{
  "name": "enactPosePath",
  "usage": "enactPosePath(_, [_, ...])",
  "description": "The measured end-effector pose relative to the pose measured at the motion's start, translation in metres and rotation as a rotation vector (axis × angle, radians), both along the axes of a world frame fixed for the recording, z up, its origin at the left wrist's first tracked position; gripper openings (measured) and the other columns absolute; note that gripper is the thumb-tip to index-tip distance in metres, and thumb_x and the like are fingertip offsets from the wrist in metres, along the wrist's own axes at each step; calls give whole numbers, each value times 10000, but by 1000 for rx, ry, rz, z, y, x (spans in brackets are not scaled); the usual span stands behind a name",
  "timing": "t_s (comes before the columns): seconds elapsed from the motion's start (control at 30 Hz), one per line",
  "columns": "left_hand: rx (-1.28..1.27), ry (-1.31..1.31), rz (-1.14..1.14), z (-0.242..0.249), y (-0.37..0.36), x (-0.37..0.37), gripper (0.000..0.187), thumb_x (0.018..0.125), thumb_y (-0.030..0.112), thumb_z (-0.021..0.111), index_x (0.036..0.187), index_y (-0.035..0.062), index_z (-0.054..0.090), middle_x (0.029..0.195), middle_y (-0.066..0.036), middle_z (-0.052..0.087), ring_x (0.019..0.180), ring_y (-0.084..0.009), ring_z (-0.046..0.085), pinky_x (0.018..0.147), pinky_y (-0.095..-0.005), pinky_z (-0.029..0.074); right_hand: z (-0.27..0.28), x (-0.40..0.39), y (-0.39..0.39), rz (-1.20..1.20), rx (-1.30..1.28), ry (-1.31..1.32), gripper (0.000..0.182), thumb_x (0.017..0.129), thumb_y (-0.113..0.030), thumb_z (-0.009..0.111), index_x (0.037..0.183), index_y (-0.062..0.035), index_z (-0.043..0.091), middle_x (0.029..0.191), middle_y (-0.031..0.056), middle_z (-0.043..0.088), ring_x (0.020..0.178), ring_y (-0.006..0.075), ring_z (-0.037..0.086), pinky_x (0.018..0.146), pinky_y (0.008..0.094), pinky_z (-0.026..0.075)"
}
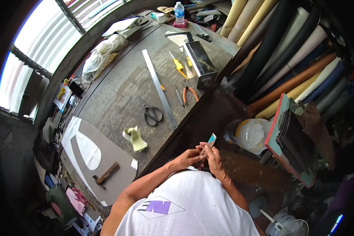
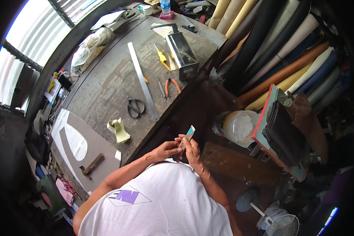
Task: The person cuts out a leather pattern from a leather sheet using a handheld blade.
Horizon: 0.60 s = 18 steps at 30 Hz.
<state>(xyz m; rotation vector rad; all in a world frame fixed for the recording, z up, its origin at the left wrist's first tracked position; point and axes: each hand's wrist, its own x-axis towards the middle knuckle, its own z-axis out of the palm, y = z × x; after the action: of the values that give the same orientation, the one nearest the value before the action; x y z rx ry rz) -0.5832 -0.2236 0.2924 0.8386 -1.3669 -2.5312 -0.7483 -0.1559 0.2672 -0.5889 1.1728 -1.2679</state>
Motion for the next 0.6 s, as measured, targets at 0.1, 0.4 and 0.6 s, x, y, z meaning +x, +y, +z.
enactPosePath(0.1, [-40,-50,-77,-12,-50,-18,303,1038,302,594,1114,10,631,956,-49,701,899,-128,671,816,-289,531,7,-34,-49,-67,-18,28,408,1080,-310,469,1255,29,615,1094,124,703,979,178,662,893,313,535])
enactPosePath(0.4, [-268,209,251,38,-195,-82,400,992,298,671,1210,-24,577,1023,-95,690,979,-150,648,860,-308,530,120,-105,-226,278,-6,501,331,1043,-258,570,1220,9,657,893,58,705,767,97,642,664,242,523])
enactPosePath(0.6, [-366,86,534,52,-261,-92,379,1004,291,652,1184,-35,578,948,-91,694,866,-132,664,782,-291,546,126,-107,-335,351,-133,522,299,977,-197,694,1151,35,624,870,49,704,746,75,635,626,229,521])
